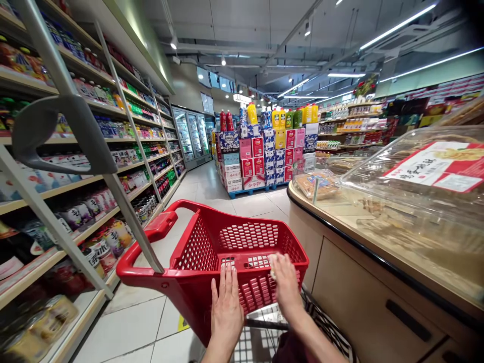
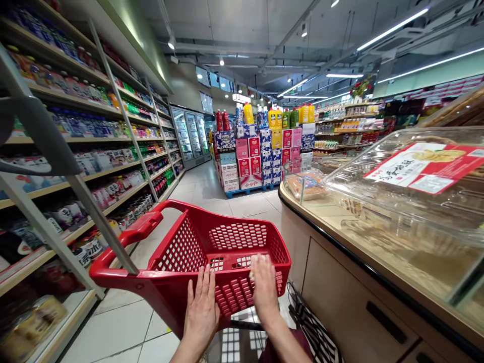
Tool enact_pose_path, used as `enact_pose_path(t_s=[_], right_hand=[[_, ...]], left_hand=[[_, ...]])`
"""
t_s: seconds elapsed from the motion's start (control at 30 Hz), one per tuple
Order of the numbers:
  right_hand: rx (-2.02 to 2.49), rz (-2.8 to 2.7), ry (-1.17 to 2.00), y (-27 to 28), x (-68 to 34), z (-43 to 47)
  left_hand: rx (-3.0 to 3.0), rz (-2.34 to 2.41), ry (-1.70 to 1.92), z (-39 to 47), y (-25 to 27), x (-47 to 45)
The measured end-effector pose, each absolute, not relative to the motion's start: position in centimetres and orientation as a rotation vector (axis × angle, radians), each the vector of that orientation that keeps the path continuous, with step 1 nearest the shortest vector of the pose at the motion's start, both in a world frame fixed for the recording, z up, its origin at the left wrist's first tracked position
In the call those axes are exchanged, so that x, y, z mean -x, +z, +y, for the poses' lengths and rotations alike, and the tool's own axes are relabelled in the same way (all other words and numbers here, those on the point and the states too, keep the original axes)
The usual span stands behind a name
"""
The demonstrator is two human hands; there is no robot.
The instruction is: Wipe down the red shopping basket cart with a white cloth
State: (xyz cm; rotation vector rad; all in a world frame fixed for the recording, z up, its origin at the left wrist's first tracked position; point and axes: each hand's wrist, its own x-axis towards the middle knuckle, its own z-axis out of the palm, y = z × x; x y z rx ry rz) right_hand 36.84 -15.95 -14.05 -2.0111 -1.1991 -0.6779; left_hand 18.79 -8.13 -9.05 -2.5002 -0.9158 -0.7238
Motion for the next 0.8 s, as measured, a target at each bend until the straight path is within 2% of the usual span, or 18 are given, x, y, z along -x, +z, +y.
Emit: enact_pose_path(t_s=[0.13,0.3,0.47,0.67,0.8], right_hand=[[1.911,-1.409,-0.636,-13.8,-36.8,-16.1],[2.036,-1.066,-0.602,-13.9,-38.9,-17.3],[1.855,-1.421,-0.570,-13.6,-36.8,-16.6],[1.967,-1.114,-0.603,-13.4,-38.4,-18.0],[1.840,-1.385,-0.592,-13.2,-36.0,-16.5]], left_hand=[[2.471,-0.888,-0.717,-8.0,-9.1,-18.6],[2.452,-0.862,-0.697,-8.0,-9.4,-18.5],[2.436,-0.879,-0.696,-8.1,-9.4,-18.6],[2.453,-0.892,-0.682,-8.3,-9.4,-18.6],[2.453,-0.913,-0.679,-8.3,-9.3,-18.6]])
